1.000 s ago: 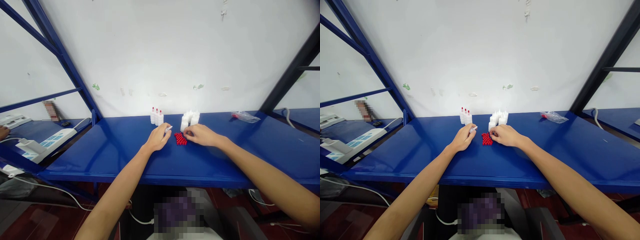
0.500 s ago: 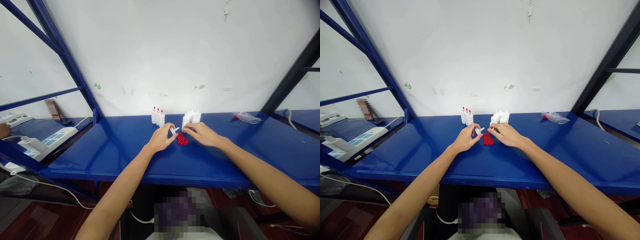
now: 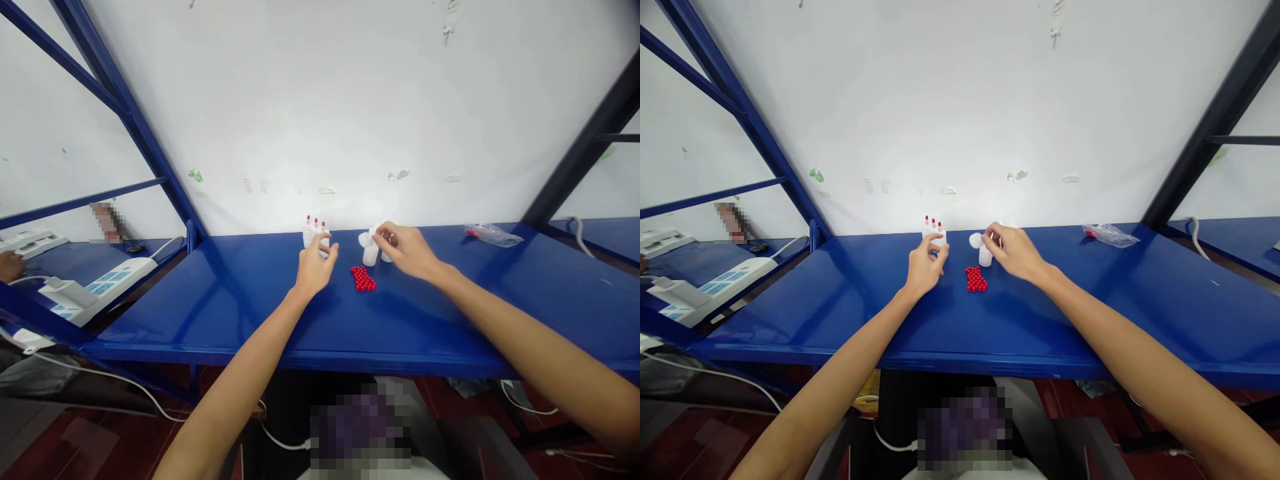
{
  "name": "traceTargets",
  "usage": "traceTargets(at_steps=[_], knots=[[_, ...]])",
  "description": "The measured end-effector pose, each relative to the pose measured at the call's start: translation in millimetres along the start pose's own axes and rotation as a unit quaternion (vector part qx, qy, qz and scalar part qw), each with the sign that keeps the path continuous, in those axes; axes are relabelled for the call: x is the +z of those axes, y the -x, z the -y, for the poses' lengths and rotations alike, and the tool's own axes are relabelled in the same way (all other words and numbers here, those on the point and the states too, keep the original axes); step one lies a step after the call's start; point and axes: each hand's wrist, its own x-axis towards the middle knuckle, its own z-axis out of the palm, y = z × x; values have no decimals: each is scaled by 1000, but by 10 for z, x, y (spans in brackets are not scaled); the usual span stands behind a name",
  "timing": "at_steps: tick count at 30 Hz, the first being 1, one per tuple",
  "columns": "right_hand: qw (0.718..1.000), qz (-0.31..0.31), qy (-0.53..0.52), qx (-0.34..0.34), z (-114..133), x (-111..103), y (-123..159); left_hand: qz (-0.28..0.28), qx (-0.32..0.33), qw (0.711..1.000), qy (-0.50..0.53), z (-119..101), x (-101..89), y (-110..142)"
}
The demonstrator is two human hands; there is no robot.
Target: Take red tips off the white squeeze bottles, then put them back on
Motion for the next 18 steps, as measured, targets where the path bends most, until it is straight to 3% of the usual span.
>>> traceTargets(at_steps=[2, 4, 8, 12, 18], knots=[[998, 3, 55, 16, -40, -74, -107, -58, -33, 998, -16, 85, -52, -136], [994, 27, 104, 33, -60, -119, -196, -75, -41, 995, -56, 161, -110, -276], [986, 52, 142, 72, -59, -106, -287, -44, -66, 992, -98, 253, -149, -448], [984, 74, 135, 93, -75, -41, -301, 13, -76, 988, -136, 310, -96, -458], [986, 86, 124, 75, -104, -36, -285, 7, -37, 982, -185, 339, -75, -384]])
